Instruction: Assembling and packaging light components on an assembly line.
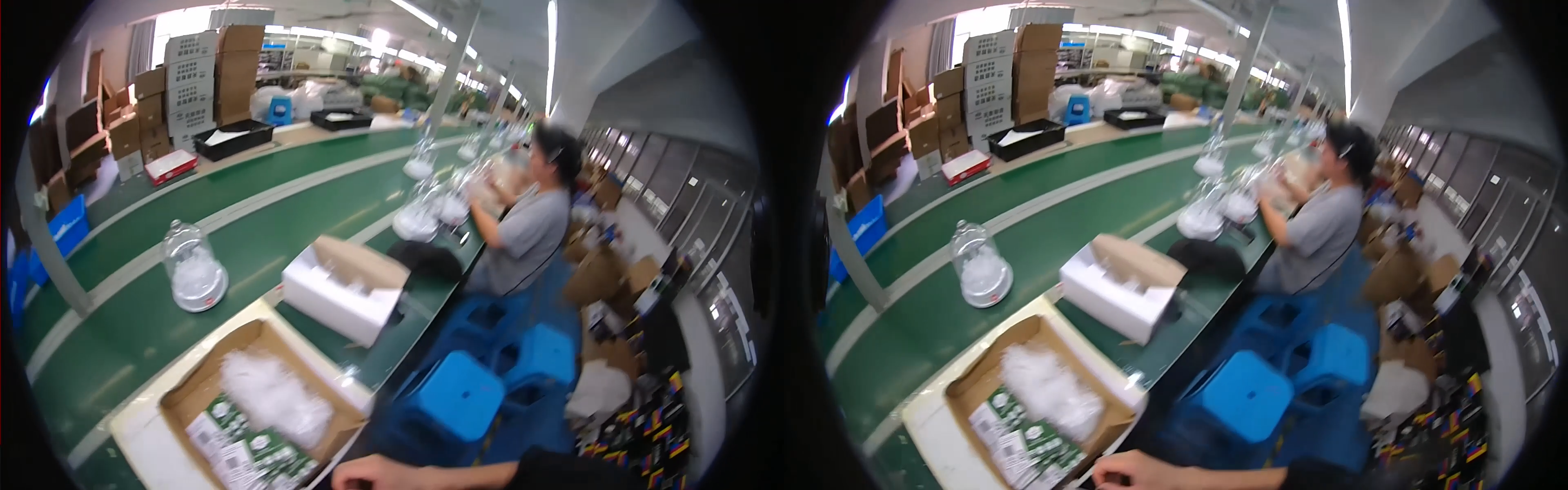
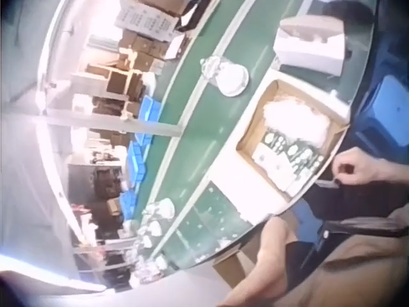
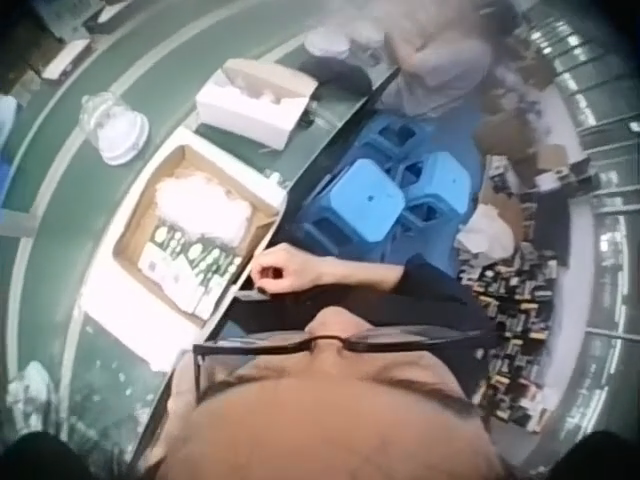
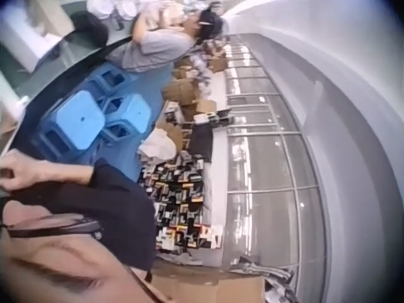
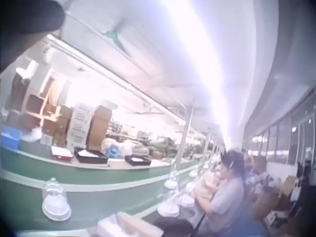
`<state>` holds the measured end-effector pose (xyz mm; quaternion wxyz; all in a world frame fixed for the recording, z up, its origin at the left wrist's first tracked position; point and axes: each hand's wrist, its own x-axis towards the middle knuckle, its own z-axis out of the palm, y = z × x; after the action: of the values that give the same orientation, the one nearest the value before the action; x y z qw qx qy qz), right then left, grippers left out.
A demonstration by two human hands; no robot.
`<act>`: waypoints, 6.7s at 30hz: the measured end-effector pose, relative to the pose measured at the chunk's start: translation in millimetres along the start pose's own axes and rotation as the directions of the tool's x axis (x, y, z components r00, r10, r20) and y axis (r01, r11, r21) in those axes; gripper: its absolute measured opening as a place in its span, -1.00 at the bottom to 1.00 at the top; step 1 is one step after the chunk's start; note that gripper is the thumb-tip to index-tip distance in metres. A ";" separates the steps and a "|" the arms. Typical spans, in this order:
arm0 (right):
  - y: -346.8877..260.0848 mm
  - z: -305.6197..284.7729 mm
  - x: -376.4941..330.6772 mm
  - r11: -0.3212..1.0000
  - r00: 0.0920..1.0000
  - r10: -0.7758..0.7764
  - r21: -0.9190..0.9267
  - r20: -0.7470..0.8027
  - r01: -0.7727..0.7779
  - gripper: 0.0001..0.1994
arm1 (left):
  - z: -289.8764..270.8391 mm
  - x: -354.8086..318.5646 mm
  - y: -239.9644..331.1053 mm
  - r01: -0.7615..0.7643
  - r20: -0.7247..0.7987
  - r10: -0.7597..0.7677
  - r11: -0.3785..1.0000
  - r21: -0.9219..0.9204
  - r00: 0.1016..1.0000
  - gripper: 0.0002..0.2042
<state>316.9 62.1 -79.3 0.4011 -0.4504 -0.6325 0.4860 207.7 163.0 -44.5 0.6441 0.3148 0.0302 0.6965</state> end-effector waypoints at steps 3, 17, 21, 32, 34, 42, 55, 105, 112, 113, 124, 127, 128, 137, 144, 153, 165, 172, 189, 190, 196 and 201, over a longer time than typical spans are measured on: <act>-0.5 -2.2 -1.5 0.999 0.997 0.050 -0.007 0.055 -0.049 -0.96 | -39.4 -3.4 54.8 0.058 -0.026 -0.054 0.989 0.136 0.998 -0.74; -41.9 -66.3 38.4 0.968 0.999 0.005 0.251 -0.035 0.004 -0.98 | -8.9 -39.0 90.3 0.089 0.033 -0.169 0.666 0.741 0.985 -0.38; -55.4 -69.1 79.4 0.922 0.999 0.036 0.385 0.002 -0.034 -0.97 | -19.8 -23.1 81.2 0.173 0.044 -0.353 0.560 0.810 0.935 -0.28; -49.2 -42.6 123.9 0.899 0.990 -0.119 0.430 0.073 0.076 -0.95 | -41.0 23.3 73.5 -0.034 0.180 -0.520 0.277 0.960 0.835 -0.49; -45.4 -46.0 130.7 0.923 0.989 -0.138 0.369 0.046 0.112 -0.95 | -46.5 34.5 78.3 -0.010 0.163 -0.534 0.278 0.960 0.830 -0.55; -26.8 -66.3 220.9 0.969 0.974 -0.227 0.102 0.013 0.225 -0.93 | -59.1 104.9 73.3 -0.020 0.079 -0.231 0.247 0.969 0.970 -0.63; 14.0 -78.4 417.5 0.781 0.779 -0.590 -0.396 -0.211 0.484 -0.89 | -141.0 273.3 50.2 -0.272 0.269 -0.038 -0.117 0.955 0.962 -0.89; 36.0 -45.9 510.5 0.916 0.910 -0.377 -0.214 -0.173 0.339 -0.72 | -197.1 317.2 43.0 -0.424 0.443 0.020 -0.251 0.870 0.896 -0.78; 34.1 -47.5 517.0 0.959 0.983 -0.185 -0.218 0.010 0.182 -0.78 | -198.2 328.9 58.7 -0.427 0.421 -0.073 -0.192 0.884 0.904 -0.85; 31.4 -45.5 516.6 0.954 0.980 -0.196 -0.225 0.030 0.198 -0.77 | -198.6 329.8 60.9 -0.458 0.451 -0.084 -0.232 0.858 0.888 -0.86; 24.9 -40.9 513.6 0.976 0.992 -0.121 -0.185 -0.018 0.116 -0.71 | -200.6 329.9 66.4 -0.413 0.391 -0.145 -0.190 0.891 0.909 -0.92; 21.1 -36.0 497.6 0.955 0.982 -0.185 -0.233 0.027 0.186 -0.74 | -203.9 321.8 72.1 -0.355 0.336 -0.116 -0.240 0.904 0.935 -0.79; 18.2 -33.9 486.5 0.957 0.985 -0.170 -0.231 0.032 0.173 -0.74 | -202.2 310.8 69.9 -0.342 0.323 -0.120 -0.236 0.909 0.939 -0.79; 16.1 -71.4 244.8 0.925 0.932 -0.258 -0.213 0.257 0.314 -0.93 | -114.5 39.5 70.8 0.121 -0.097 -0.393 0.036 0.992 0.914 -0.39; 37.2 -64.6 112.0 0.974 0.984 -0.131 -0.201 -0.121 0.105 -0.96 | -112.6 -55.7 69.3 -0.181 -0.007 -0.446 -0.378 0.908 0.895 -0.45; 59.8 -74.0 113.6 0.755 0.936 -0.325 -0.632 -0.134 0.171 -0.75 | -120.2 -58.4 71.3 -0.030 -0.016 -0.243 -0.183 0.983 0.970 -0.67; 68.1 -59.3 130.7 0.777 0.871 -0.363 -0.624 -0.331 0.087 -0.91 | -83.3 21.6 52.4 0.009 -0.025 0.073 0.217 0.976 0.997 -0.75; 69.7 -54.3 129.1 0.834 0.842 -0.366 -0.542 -0.395 0.109 -0.91 | -80.7 72.2 -2.1 -0.218 0.236 -0.045 0.257 0.942 0.971 -0.62; 69.5 -60.4 129.7 0.945 0.854 -0.203 -0.323 -0.479 0.044 -0.90 | -125.2 80.4 3.8 -0.166 0.156 0.058 0.286 0.944 0.986 -0.48; 71.0 -59.2 131.2 0.941 0.841 -0.233 -0.333 -0.488 0.068 -0.88 | -130.5 80.1 3.7 -0.107 0.110 0.004 0.280 0.954 0.994 -0.46; 83.4 -67.0 123.5 0.955 0.856 -0.178 -0.297 -0.485 0.030 -0.86 | -122.0 79.3 0.9 -0.021 0.042 -0.037 0.451 0.892 0.998 -0.46; 79.8 -66.2 125.9 0.924 0.856 -0.205 -0.383 -0.475 0.009 -0.86 | -128.7 79.5 -3.5 -0.042 0.073 -0.078 0.344 0.938 0.994 -0.43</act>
<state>359.6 209.4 -134.8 0.4886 -0.5921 -0.6088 0.2004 151.5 283.2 -117.3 0.3557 0.6626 0.3932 0.5289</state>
